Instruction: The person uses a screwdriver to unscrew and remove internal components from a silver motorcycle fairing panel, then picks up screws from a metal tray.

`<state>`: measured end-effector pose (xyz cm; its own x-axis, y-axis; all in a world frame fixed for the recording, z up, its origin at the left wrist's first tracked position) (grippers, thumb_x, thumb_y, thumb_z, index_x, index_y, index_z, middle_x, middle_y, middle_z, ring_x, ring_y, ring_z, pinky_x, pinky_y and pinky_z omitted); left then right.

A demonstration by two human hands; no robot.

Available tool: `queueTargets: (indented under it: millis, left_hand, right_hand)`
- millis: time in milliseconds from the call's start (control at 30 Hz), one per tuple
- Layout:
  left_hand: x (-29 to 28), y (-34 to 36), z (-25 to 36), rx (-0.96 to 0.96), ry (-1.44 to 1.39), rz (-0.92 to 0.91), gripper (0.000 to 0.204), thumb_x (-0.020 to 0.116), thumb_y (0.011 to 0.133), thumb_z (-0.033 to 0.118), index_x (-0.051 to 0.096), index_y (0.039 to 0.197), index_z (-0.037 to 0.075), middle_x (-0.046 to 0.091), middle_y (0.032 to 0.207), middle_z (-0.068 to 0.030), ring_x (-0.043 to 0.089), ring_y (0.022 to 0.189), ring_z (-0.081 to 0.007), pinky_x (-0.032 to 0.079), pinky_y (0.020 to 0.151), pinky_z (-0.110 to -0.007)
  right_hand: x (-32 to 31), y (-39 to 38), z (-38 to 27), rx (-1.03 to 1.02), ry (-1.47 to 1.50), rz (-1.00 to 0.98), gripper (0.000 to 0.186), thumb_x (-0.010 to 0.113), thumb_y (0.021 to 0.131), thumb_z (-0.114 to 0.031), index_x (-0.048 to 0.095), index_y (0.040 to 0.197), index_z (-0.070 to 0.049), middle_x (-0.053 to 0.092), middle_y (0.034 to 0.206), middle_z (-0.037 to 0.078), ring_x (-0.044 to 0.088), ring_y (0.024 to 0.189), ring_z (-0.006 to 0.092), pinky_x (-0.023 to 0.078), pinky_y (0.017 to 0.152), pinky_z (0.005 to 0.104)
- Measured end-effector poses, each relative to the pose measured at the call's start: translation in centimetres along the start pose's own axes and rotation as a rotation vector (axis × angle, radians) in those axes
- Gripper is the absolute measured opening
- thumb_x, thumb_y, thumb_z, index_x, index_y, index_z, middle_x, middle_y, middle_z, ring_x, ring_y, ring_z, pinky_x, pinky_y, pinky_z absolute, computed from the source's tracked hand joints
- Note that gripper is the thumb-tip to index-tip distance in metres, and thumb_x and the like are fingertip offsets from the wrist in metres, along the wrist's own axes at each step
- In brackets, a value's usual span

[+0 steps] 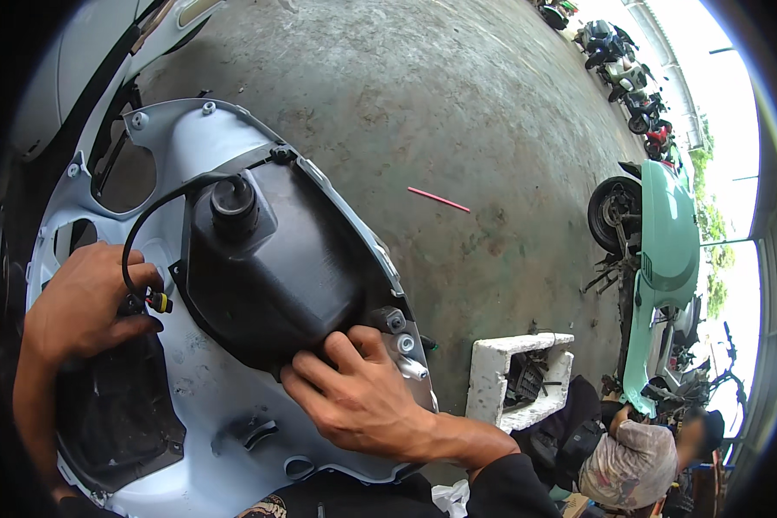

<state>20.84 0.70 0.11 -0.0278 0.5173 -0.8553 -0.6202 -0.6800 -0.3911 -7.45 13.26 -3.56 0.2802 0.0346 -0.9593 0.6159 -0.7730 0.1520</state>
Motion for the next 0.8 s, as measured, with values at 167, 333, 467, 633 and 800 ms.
queueTargets:
  millis: [167,333,467,633,800]
  left_hand:
    - [0.3,0.7,-0.5,-0.012,0.041,0.018,0.037,0.087,0.068,0.018,0.069,0.099,0.009,0.065,0.092,-0.0091,0.061,0.091,-0.0322,0.046,0.085,-0.044]
    - [1.2,1.9,0.3,0.059,0.014,0.12,0.034,0.085,0.067,0.019,0.068,0.095,0.009,0.063,0.087,-0.008,0.059,0.09,-0.0328,0.043,0.084,-0.043]
    - [3.0,-0.8,-2.9,-0.018,0.008,0.23,0.041,0.086,0.057,0.013,0.067,0.093,0.008,0.063,0.087,-0.0074,0.06,0.089,-0.0312,0.044,0.081,-0.042]
    - [-1.4,1.2,1.1,0.093,0.033,-0.077,0.03,0.074,0.086,0.014,0.066,0.111,0.0,0.07,0.104,-0.0188,0.066,0.098,-0.0383,0.05,0.085,-0.044]
    - [-1.3,1.3,0.7,0.095,-0.011,-0.09,0.031,0.074,0.086,0.013,0.066,0.113,-0.001,0.07,0.104,-0.0186,0.067,0.099,-0.0365,0.05,0.086,-0.042]
  right_hand:
    - [0.4,0.0,0.4,0.017,-0.009,0.014,0.019,0.065,0.075,-0.019,0.069,0.091,-0.01,0.059,0.098,0.002,0.05,0.092,0.0212,0.037,0.088,0.0395]
    - [0.6,-1.2,1.1,0.037,0.003,0.084,0.016,0.064,0.074,-0.02,0.065,0.084,-0.008,0.057,0.091,0.004,0.05,0.091,0.0236,0.04,0.088,0.0399]
    - [1.5,0.5,0.8,-0.051,0.063,0.223,0.019,0.064,0.07,-0.022,0.061,0.081,-0.007,0.053,0.087,0.004,0.049,0.088,0.023,0.039,0.087,0.0407]
    - [2.3,-0.8,0.8,-0.065,0.123,0.281,0.021,0.065,0.066,-0.023,0.059,0.076,-0.005,0.052,0.083,0.008,0.05,0.088,0.0259,0.04,0.089,0.0431]
    - [2.4,-0.6,-0.1,-0.01,0.093,0.354,0.017,0.064,0.066,-0.021,0.064,0.063,-0.004,0.056,0.074,0.008,0.053,0.087,0.0274,0.041,0.091,0.0463]
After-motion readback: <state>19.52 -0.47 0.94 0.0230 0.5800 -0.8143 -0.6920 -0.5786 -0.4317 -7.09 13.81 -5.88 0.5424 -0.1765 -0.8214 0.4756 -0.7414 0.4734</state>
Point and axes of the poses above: each hand's wrist, its own y-axis towards the middle knuckle, its own x-axis out of the palm, z = x × y, the point moved 1 cm from there along y, towards the middle knuckle
